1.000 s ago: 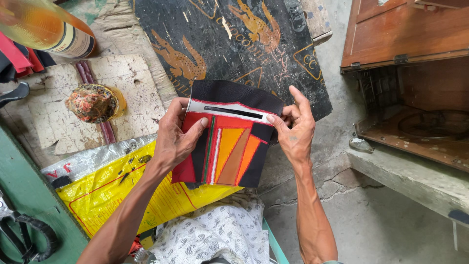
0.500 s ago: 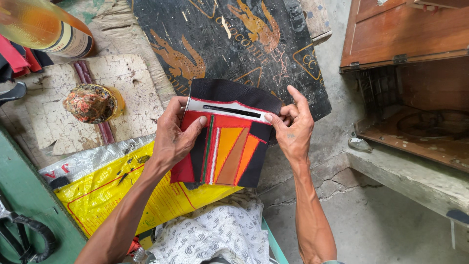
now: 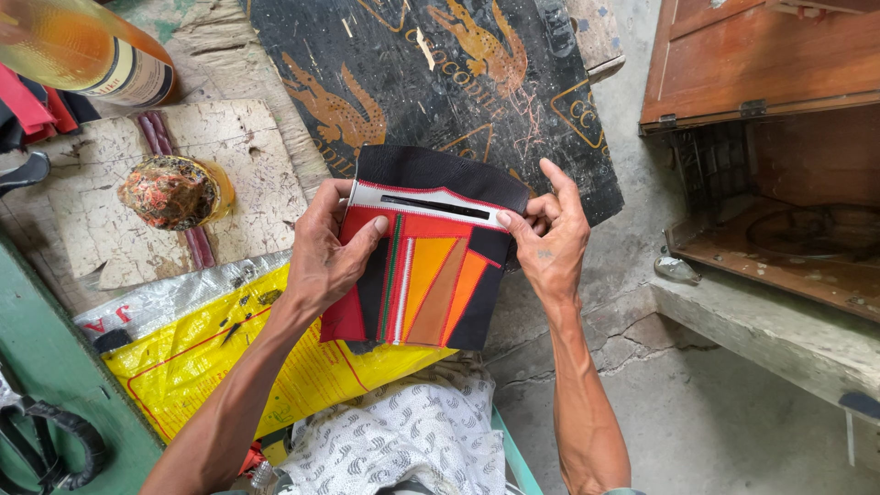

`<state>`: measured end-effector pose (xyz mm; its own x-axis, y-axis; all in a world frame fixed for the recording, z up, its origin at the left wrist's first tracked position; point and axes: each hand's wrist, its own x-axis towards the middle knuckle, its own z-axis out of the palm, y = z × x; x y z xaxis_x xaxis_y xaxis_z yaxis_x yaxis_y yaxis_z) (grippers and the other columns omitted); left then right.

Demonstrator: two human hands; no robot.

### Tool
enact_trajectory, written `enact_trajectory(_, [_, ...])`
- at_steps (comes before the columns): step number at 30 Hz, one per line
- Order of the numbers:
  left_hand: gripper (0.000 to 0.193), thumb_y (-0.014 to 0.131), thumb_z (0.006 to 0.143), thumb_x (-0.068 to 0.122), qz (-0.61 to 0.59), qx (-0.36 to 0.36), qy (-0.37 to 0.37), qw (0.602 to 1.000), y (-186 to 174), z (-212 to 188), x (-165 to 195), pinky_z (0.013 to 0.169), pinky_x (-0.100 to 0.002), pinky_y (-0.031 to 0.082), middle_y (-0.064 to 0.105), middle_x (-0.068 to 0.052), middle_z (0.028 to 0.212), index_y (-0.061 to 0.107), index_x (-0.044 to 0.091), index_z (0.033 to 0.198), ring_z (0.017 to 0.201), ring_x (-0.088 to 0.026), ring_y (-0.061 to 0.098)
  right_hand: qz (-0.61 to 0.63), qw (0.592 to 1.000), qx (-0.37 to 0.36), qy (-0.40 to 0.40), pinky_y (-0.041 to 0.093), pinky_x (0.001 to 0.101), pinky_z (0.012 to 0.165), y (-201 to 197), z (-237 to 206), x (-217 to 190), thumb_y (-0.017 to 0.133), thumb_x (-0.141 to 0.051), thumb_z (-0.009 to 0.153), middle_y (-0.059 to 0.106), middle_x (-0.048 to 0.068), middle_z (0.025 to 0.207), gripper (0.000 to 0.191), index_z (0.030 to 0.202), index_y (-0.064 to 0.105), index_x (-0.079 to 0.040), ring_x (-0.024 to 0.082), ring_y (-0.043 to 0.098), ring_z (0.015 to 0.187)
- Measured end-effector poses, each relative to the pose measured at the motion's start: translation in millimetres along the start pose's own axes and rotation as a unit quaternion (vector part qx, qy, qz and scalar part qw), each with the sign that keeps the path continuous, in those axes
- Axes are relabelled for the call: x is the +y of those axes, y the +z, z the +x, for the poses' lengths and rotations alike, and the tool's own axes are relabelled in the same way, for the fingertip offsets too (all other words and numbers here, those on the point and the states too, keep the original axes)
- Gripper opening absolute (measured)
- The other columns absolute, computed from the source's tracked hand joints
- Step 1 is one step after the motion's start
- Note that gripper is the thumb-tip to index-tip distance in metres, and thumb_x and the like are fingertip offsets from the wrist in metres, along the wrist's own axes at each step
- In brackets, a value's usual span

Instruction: The person aligns a black zipper along the top edge of a colorful patchwork pouch, presses the zipper tape against the edge, and folds the fabric over it. They pick up a knife to trim a small piece, apply glue from a red bottle, and press the seam to secure the zipper onto the pouch.

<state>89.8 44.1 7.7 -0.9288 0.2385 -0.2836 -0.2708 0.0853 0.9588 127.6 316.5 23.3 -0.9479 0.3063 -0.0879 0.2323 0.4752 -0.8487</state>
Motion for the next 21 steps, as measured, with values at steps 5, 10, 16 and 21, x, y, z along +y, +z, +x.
enact_trajectory(5, [0.027,0.070,0.095,0.002,-0.002,0.001,-0.001,1.000,0.1,-0.1,1.3,0.077,-0.024,0.057,0.072,-0.007,0.102,0.056,0.002,0.117,0.089,-0.009,0.068,-0.019,1.000,0.002,-0.008,0.048,0.0201,0.064,-0.1,0.8,-2.6,0.087,-0.002,0.082,0.060,-0.002,0.076,0.077,0.149,0.050,0.000,0.005,0.052,0.067])
enact_trajectory(10, [0.026,0.070,0.095,0.002,-0.019,-0.002,0.012,1.000,1.4,0.1,1.3,0.081,-0.024,0.057,0.073,-0.007,0.104,0.056,0.001,0.118,0.093,-0.009,0.069,-0.043,0.999,0.009,0.001,0.047,0.0215,0.061,1.2,-0.2,-9.3,0.087,-0.001,0.081,0.060,0.000,0.075,0.076,0.148,0.051,-0.002,0.006,0.053,0.065])
enact_trajectory(16, [0.026,0.070,0.095,0.002,-0.006,0.001,0.001,1.000,1.8,0.7,3.6,0.079,-0.024,0.057,0.073,-0.006,0.102,0.056,0.001,0.117,0.091,-0.009,0.069,-0.117,0.988,0.048,-0.085,0.048,0.0257,0.070,7.4,-8.6,-17.8,0.085,0.002,0.081,0.060,0.006,0.092,0.078,0.151,0.049,-0.002,0.012,0.053,0.078])
enact_trajectory(21, [0.026,0.070,0.095,0.002,-0.013,0.001,-0.011,1.000,2.0,1.4,6.0,0.078,-0.024,0.056,0.073,-0.006,0.100,0.057,0.002,0.117,0.089,-0.009,0.068,-0.112,0.973,0.088,-0.184,0.050,0.0280,0.079,15.5,-15.4,-9.7,0.079,0.005,0.086,0.070,0.012,0.103,0.067,0.146,0.050,-0.002,0.016,0.058,0.091])
